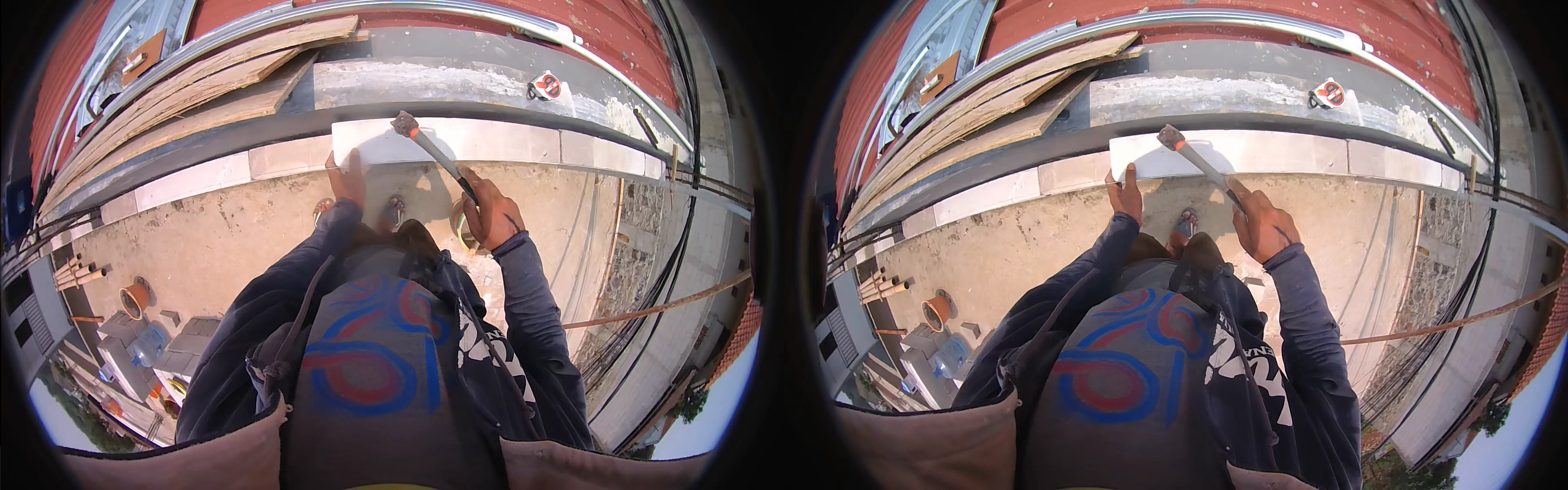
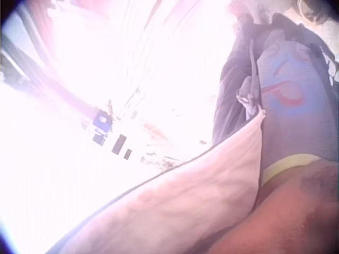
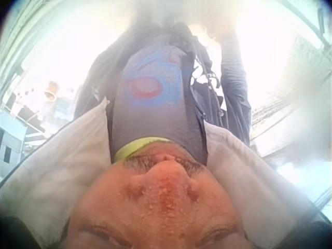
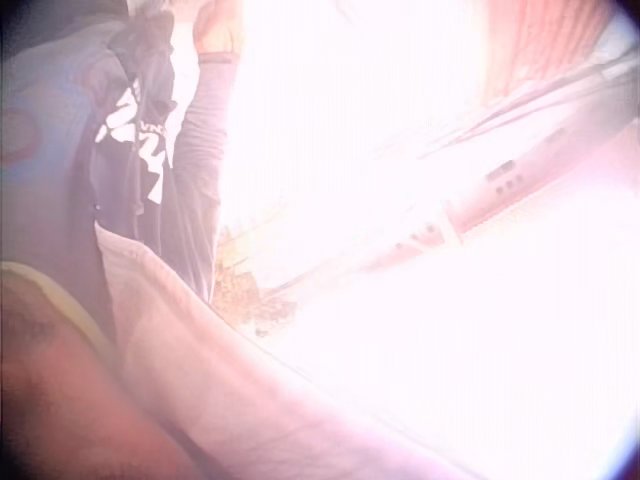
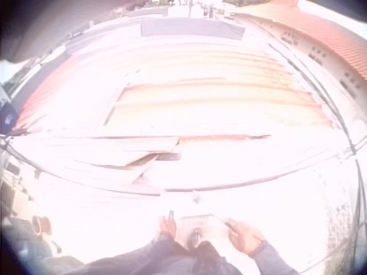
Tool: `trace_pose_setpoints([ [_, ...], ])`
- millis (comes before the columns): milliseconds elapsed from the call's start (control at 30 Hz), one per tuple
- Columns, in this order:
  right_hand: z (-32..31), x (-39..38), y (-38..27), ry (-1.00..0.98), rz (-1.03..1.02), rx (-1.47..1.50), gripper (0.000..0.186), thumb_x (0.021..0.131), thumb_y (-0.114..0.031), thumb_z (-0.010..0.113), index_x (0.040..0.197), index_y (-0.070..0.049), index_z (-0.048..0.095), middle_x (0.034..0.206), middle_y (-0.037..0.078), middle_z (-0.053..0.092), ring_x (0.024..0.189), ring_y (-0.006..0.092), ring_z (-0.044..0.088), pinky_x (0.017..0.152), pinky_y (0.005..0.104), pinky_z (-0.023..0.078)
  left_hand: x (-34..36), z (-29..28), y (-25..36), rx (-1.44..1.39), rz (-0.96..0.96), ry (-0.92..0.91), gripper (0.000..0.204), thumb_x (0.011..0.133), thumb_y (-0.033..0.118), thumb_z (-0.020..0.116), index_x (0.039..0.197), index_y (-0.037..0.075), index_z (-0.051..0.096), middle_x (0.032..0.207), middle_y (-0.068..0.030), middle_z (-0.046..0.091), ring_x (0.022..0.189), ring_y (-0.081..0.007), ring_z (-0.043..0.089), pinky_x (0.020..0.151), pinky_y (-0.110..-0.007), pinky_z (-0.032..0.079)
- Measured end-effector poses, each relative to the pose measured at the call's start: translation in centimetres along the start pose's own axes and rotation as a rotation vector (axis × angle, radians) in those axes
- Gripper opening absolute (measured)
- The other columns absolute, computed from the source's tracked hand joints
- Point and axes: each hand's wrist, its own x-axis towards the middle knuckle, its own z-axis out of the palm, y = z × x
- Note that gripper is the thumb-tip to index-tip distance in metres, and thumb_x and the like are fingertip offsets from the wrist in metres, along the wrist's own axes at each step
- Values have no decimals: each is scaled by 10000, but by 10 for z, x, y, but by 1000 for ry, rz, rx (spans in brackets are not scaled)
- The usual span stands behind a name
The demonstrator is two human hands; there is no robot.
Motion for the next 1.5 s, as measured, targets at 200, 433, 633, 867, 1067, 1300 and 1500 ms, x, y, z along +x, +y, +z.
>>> trace_pose_setpoints([
  [200,21,129,-113,-497,-436,-287,652,949,-92,625,1570,-225,479,1027,216,671,772,383,716,681,465,590,-15,15,-7,-126,12,192,695,948,318,802,1429,-51,462,1328,-194,595,1256,-267,592,1051,-396,493],
  [433,88,198,-263,-370,-922,-301,687,948,-58,653,1578,-261,468,978,176,647,773,349,704,660,421,599,-31,19,21,184,-185,384,760,821,322,910,1352,6,467,1273,-158,564,1232,-328,562,1062,-441,439],
  [633,115,221,-260,-604,-729,-556,677,1017,-149,636,1633,-285,390,1090,255,716,913,408,762,798,454,632,-42,3,54,59,-433,315,736,810,329,892,1344,25,487,1342,-156,569,1289,-361,568,1083,-562,425],
  [867,136,233,-245,-998,-543,-1122,654,990,-253,698,1596,-233,452,1046,235,771,952,393,774,843,485,623,-35,-12,62,146,-443,269,800,768,517,903,1272,63,478,1326,-127,544,1334,-301,517,1107,-529,349],
  [1067,85,187,-239,-614,-430,-759,586,980,-307,709,1520,-196,511,1025,191,761,924,374,762,768,455,613,-34,-17,61,200,-426,213,840,771,555,890,1308,65,469,1287,-132,601,1287,-319,565,1097,-557,362],
  [1300,14,57,-44,-180,-129,-225,311,887,-231,705,1155,-89,635,910,183,736,776,401,734,686,496,576,-14,-2,4,335,-231,130,754,842,572,819,1298,44,534,1284,-152,663,1258,-358,622,1091,-536,411],
  [1500,54,-139,96,12,573,53,242,893,-301,673,1014,-92,650,790,235,712,771,462,714,702,532,558,-13,-1,20,240,-168,205,698,854,566,845,1060,36,439,977,-121,575,911,-230,555,876,-379,477],
])
